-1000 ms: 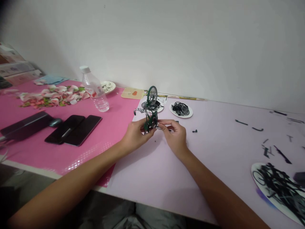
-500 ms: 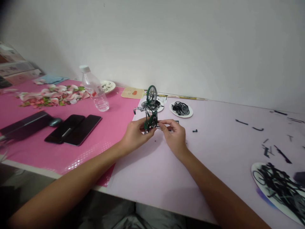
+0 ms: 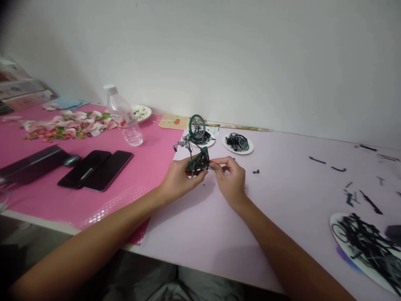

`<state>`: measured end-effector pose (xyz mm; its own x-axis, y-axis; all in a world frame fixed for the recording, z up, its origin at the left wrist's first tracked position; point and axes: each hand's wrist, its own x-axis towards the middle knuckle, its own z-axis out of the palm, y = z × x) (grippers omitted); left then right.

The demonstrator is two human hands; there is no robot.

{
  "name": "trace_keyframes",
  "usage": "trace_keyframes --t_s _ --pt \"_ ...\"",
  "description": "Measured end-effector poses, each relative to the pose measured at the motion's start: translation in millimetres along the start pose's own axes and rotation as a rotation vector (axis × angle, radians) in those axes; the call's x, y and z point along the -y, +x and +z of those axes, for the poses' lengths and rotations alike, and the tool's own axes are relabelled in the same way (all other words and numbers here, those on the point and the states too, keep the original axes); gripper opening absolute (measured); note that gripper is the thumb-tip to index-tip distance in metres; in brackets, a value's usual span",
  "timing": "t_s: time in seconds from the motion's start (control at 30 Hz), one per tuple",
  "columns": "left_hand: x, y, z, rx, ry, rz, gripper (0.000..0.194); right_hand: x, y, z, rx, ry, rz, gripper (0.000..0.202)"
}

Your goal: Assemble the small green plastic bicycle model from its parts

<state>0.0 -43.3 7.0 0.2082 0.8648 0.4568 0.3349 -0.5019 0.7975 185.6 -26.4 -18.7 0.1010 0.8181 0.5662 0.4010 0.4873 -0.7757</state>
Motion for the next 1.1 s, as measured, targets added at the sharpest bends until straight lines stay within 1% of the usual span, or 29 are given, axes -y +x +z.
trace_keyframes --t_s 0.2,0.33,0.47,0.6,0.73,0.93,1.1 --pt "0.4 0.1 0.3 0.002 0.01 0.023 0.018 1.7 -0.6 1.5 0.002 0.05 -0.069 0.008" --pt "-1.3 1.0 -0.6 0.005 0.016 0.017 0.015 1.1 -0.9 2.4 -0.005 0.009 -0.116 0.011" --pt "-2.9 0.8 0.7 0.02 -0.014 -0.029 0.01 -3.1 -3.7 4.2 0.012 0.048 -0.095 0.01" --pt "-2.5 0.4 3.2 0.065 -0.104 -0.11 0.012 -3.1 -5.9 4.7 0.033 0.046 -0.142 0.011" --pt "-1.7 0.7 4.3 0.076 -0.155 -0.141 0.012 -0.4 -6.4 5.1 0.043 0.074 -0.103 0.011" --pt "-1.8 0.4 3.3 0.092 -0.164 -0.153 0.015 -2.2 -6.7 5.5 0.049 0.12 -0.045 0.013" --pt "-4.8 1.2 0.9 0.099 -0.155 -0.155 0.013 -3.6 -7.3 4.6 0.06 0.117 -0.022 0.015"
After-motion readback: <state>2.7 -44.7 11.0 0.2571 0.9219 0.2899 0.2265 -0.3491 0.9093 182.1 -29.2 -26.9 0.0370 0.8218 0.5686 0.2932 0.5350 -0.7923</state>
